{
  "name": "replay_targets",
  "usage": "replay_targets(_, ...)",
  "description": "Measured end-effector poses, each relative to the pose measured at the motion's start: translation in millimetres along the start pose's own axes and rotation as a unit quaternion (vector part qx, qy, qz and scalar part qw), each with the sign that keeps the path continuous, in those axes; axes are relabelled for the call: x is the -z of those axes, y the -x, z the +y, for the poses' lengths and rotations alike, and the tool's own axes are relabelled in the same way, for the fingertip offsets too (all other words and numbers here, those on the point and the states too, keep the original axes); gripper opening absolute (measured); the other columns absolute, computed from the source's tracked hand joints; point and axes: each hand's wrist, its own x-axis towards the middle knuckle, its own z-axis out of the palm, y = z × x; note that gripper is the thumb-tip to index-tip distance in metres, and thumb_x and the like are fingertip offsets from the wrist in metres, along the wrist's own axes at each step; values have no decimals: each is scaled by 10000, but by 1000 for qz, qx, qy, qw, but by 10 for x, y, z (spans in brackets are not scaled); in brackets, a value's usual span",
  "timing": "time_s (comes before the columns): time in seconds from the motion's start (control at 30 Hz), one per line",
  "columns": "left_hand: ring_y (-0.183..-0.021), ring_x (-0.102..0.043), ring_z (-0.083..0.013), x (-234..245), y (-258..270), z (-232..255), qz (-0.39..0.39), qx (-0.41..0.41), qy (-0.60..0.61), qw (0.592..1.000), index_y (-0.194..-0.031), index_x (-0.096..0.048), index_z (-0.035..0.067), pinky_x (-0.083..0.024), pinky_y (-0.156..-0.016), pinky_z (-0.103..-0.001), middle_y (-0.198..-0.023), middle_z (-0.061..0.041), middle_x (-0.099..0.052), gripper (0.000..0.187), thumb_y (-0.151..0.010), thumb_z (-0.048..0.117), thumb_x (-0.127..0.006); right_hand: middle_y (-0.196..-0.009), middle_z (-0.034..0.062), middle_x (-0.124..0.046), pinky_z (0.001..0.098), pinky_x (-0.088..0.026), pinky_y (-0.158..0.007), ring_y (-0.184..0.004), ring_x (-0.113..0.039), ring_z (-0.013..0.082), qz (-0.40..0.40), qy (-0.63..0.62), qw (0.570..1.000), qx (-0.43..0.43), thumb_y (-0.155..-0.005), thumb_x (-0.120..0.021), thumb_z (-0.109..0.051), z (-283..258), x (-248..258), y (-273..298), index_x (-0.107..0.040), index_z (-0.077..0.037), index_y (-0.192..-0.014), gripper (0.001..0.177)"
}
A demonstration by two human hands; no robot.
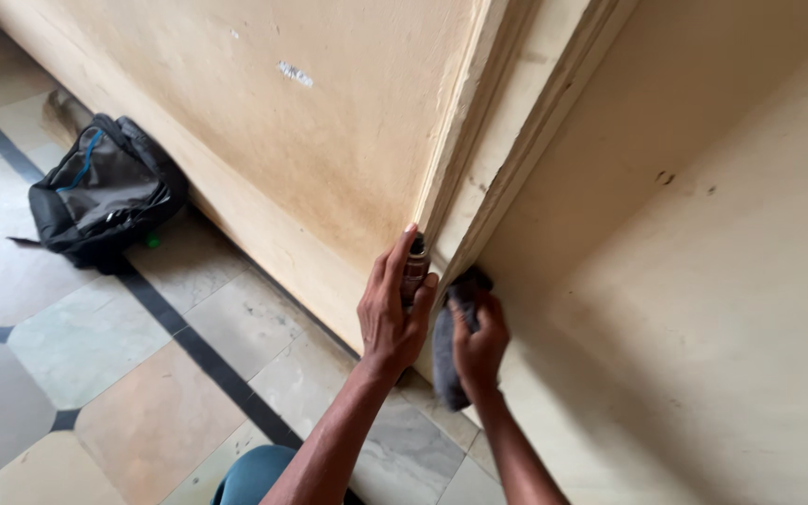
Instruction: The person sprays a cleaning solution onto a wooden door and wipes the surface with a dark cloth. They repeatedly spray and wipe different sections of the door, including the area around the latch and the lower edge.
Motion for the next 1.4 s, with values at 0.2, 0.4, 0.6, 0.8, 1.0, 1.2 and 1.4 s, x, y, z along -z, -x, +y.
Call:
replay_targets(0.2,-1161,-714,-282,53,22,35,9,-19,15,1000,-1533,-492,169,-600,-918,-389,-1377,-149,-650,609,-956,172,-688,-1133,107,-697,377,-550,-962,-1035,-688,254,199,-105,974,28,-1033,-737,-220,-440,225,-649,-655,8,-1169,278)
replay_targets(0.4,-1171,-720,-245,78,-30,-77,-19,9,173,985,-1558,-470,154,-606,-993,-382,-1352,-152,-682,649,-940,91,-657,-1445,251,-474,476,-448,-1156,-1360,-508,412,134,20,974,182,-958,-725,-108,-549,39,-470,-571,53,-1423,516)
replay_targets(0.6,-1246,-679,-249,191,-104,-248,-58,102,337,934,-1611,-396,130,-548,-1098,-399,-1338,-174,-693,697,-943,125,-595,-1332,190,-627,409,-556,-1034,-1214,-659,361,-24,65,992,102,-875,-724,-46,-253,163,1,-668,-35,-1357,485)
replay_targets(0.8,-1250,-684,-246,234,-147,-315,-80,102,397,909,-1605,-405,134,-540,-1116,-406,-1338,-186,-686,679,-958,125,-614,-1369,163,-592,402,-554,-1059,-1234,-635,330,98,34,967,235,-956,-804,-49,-705,382,-437,-653,-18,-1400,469)
replay_targets(1.0,-1068,-714,-209,197,-147,-251,-66,77,245,964,-1518,-488,133,-636,-900,-360,-1238,-142,-685,700,-870,82,-748,-1363,198,-540,432,-577,-1034,-1254,-597,345,87,92,948,293,-923,-859,-100,-774,176,-629,-684,-54,-1363,476)
replay_targets(1.2,-1003,-742,-211,197,-60,-257,-95,15,129,987,-1486,-535,169,-648,-885,-331,-1170,-109,-602,624,-896,81,-721,-1374,201,-577,408,-608,-965,-1241,-646,352,-38,106,963,245,-923,-828,-75,-266,38,34,-679,-98,-1283,390)
replay_targets(1.4,-983,-710,-261,132,-90,-239,-71,0,72,995,-1489,-466,175,-609,-826,-390,-1177,-129,-624,602,-962,191,-757,-1318,157,-576,400,-574,-978,-1204,-635,329,47,51,976,205,-932,-804,-120,-452,301,-225,-708,-70,-1334,417)
